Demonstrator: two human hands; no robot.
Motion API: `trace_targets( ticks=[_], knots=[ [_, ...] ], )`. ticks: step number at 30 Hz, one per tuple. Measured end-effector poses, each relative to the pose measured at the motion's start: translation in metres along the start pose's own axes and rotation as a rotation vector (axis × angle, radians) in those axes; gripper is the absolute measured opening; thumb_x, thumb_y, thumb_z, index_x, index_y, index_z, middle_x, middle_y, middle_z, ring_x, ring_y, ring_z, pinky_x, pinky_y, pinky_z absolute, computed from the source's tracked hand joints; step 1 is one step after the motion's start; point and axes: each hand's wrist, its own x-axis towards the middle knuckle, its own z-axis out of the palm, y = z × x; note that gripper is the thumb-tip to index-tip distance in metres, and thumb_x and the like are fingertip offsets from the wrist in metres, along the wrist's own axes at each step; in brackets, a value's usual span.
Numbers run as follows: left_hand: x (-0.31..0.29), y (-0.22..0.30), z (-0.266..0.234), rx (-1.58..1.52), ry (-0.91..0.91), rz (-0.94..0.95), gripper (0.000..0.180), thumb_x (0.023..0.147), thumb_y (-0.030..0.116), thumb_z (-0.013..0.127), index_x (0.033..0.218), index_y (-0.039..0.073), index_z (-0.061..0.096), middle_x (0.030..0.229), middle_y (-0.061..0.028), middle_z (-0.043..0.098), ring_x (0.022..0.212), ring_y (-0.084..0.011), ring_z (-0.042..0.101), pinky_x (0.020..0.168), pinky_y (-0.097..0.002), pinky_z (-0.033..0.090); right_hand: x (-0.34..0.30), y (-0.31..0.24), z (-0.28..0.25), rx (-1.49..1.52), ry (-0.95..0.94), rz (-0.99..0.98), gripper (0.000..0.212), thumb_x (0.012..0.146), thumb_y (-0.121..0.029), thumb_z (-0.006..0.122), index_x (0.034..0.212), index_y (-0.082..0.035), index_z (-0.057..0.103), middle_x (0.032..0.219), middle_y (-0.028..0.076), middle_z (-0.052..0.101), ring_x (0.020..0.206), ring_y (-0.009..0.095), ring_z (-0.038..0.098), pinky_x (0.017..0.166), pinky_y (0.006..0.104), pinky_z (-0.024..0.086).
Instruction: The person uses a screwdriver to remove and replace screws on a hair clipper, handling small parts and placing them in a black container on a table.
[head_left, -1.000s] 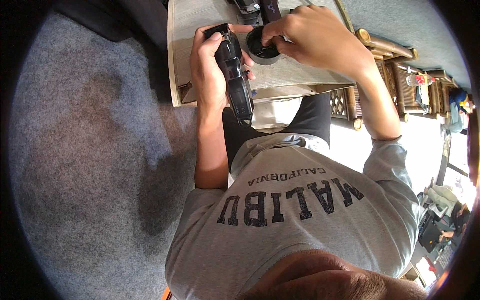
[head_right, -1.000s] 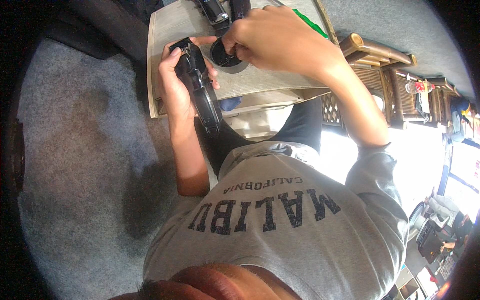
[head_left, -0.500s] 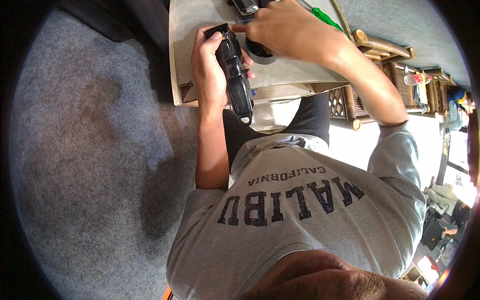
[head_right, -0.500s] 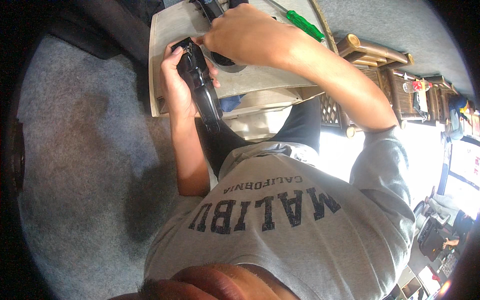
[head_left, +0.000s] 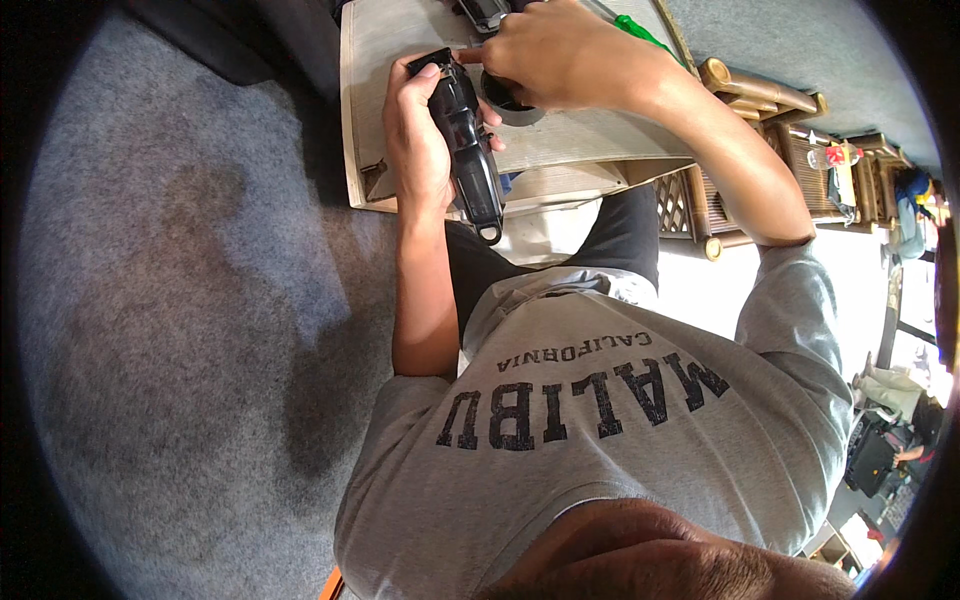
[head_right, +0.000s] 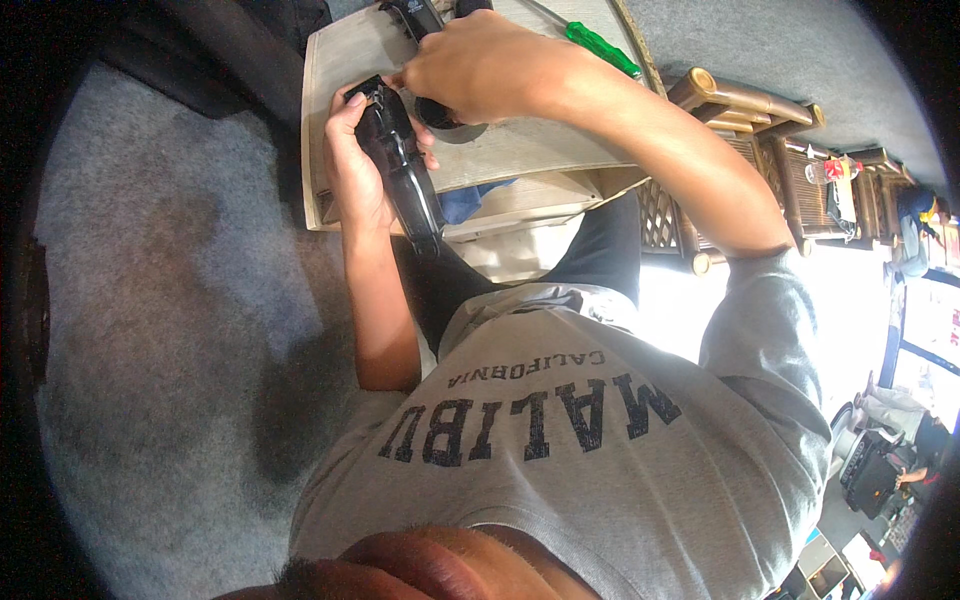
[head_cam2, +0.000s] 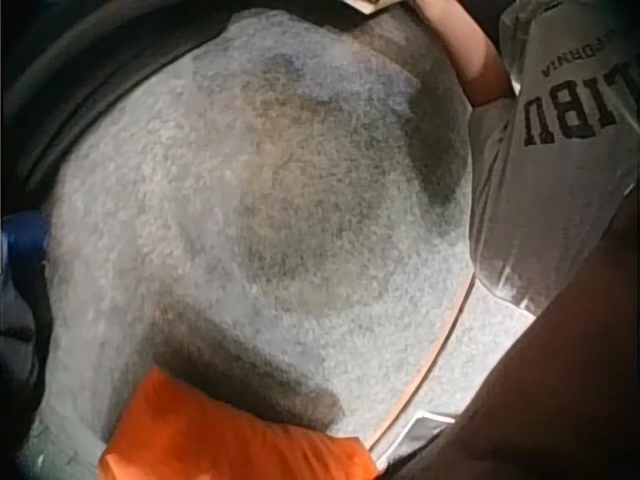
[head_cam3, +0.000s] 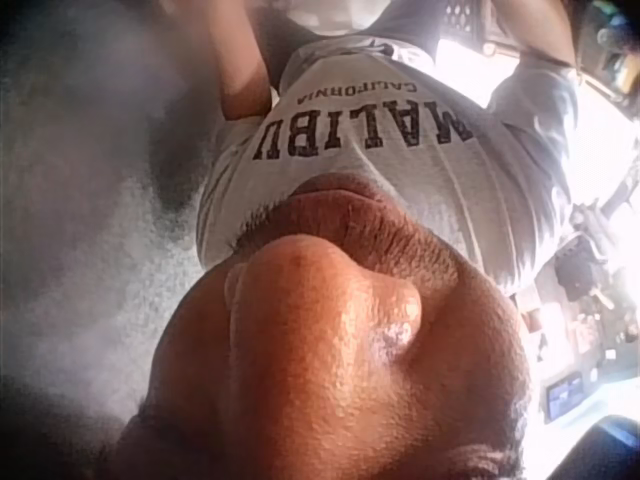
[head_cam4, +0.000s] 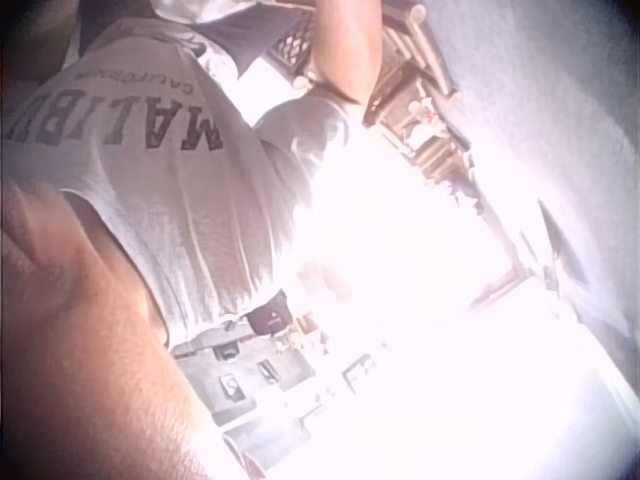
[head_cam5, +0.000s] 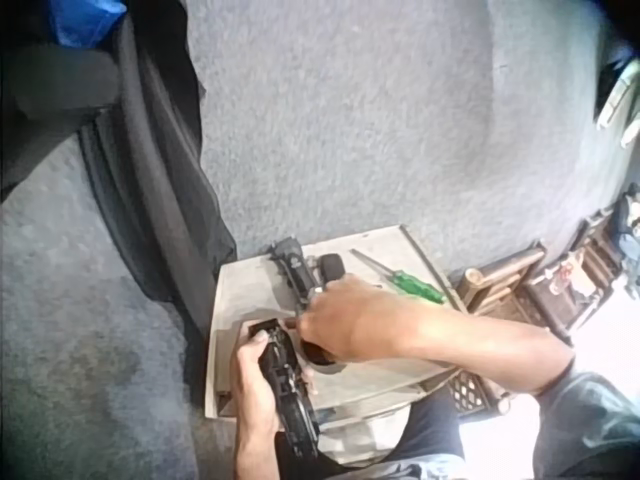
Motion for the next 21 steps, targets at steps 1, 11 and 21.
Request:
trace_targets(
  ticks=[1, 11, 21],
  knots=[
    [0.0, 0.0, 0.0, 0.0, -0.019, 0.005, 0.036, 0.103, 0.038, 0.045, 0.117, 0.007, 0.059, 0.074, -0.0126, 0.066, 0.06, -0.0218, 0.068, 0.051, -0.0366, 0.059, 0.0, 0.002, 0.005, -0.008, 0.043, -0.012, 0.02, 0.089, -0.02, 0.068, 0.094, -0.003, 0.078, 0.093, 0.021, 0.077, 0.094, 0.038, 0.075, 0.082, 0.0496, 0.058],
    [0.0, 0.001, 0.004, -0.05, -0.005, 0.014, 0.029, 0.104, 0.031, 0.045, 0.112, 0.005, 0.055, 0.073, -0.0124, 0.062, 0.059, -0.0221, 0.068, 0.049, -0.035, 0.059, 0.0, 0.003, 0.019, 0.036, 0.254, -0.072, 0.031, 0.084, -0.018, 0.077, 0.115, -0.012, 0.077, 0.101, 0.016, 0.077, 0.098, 0.037, 0.076, 0.082, 0.0471, 0.061],
    [-0.003, 0.005, 0.008, -0.065, 0.008, 0.045, 0.031, 0.104, 0.031, 0.044, 0.112, 0.003, 0.056, 0.089, -0.0155, 0.069, 0.063, -0.0208, 0.069, 0.05, -0.0356, 0.06, -0.014, 0.006, -0.025, 0.146, 0.065, 0.042, 0.019, 0.09, -0.018, 0.067, 0.091, -0.002, 0.078, 0.091, 0.021, 0.076, 0.093, 0.039, 0.075, 0.081, 0.0502, 0.058]
  ],
)
